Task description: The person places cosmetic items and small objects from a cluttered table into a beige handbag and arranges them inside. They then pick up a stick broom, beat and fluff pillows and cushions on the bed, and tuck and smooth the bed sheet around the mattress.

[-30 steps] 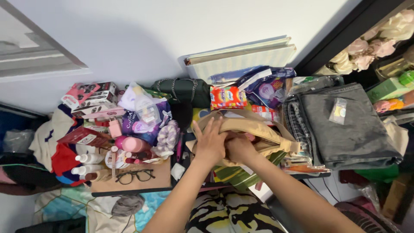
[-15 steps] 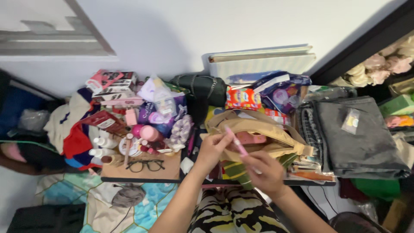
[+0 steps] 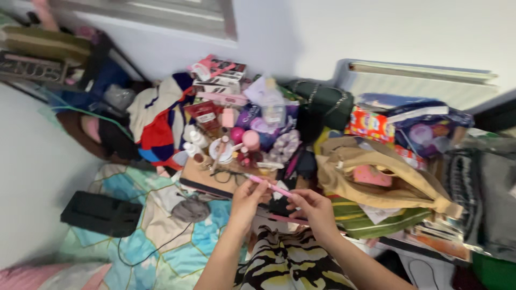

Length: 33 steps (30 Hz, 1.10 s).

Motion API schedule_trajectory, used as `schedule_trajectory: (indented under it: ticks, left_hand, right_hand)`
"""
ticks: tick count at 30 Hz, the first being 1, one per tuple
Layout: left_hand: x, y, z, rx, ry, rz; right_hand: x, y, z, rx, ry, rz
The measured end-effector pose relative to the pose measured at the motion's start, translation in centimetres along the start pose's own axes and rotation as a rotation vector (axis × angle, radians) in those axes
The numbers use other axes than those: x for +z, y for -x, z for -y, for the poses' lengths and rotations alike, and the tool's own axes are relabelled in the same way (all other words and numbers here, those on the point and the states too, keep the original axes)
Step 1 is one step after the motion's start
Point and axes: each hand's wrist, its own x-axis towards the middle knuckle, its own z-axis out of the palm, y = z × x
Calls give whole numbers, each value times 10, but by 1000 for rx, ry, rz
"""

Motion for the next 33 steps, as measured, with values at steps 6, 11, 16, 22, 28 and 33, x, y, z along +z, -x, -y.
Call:
schedule_trajectory:
  ticks: [6,11,16,22,28,33]
  left_hand:
    - [-66,-7,38,-125,232,-115]
    - [-103,-31,55,-232,41,-283]
    - [-116,-46,52,-273,-20,-248]
    - [-116,-49,41,-294,-34,-203]
    - [-117,-47,36,-319,-30,-208]
    - [-117,-47,42,-293,-24,-199]
  right_hand:
    - [28,-45,-60,239,-171,-2]
    - [43,-104,-114,206,-257,-142]
    - [55,-147,-147,207,-274,-212]
    - [68,-169,-160,190,-310,-316]
    - [67,-168,-155,214,-431,-223]
    - [59,-164,-157,246,-482,-265]
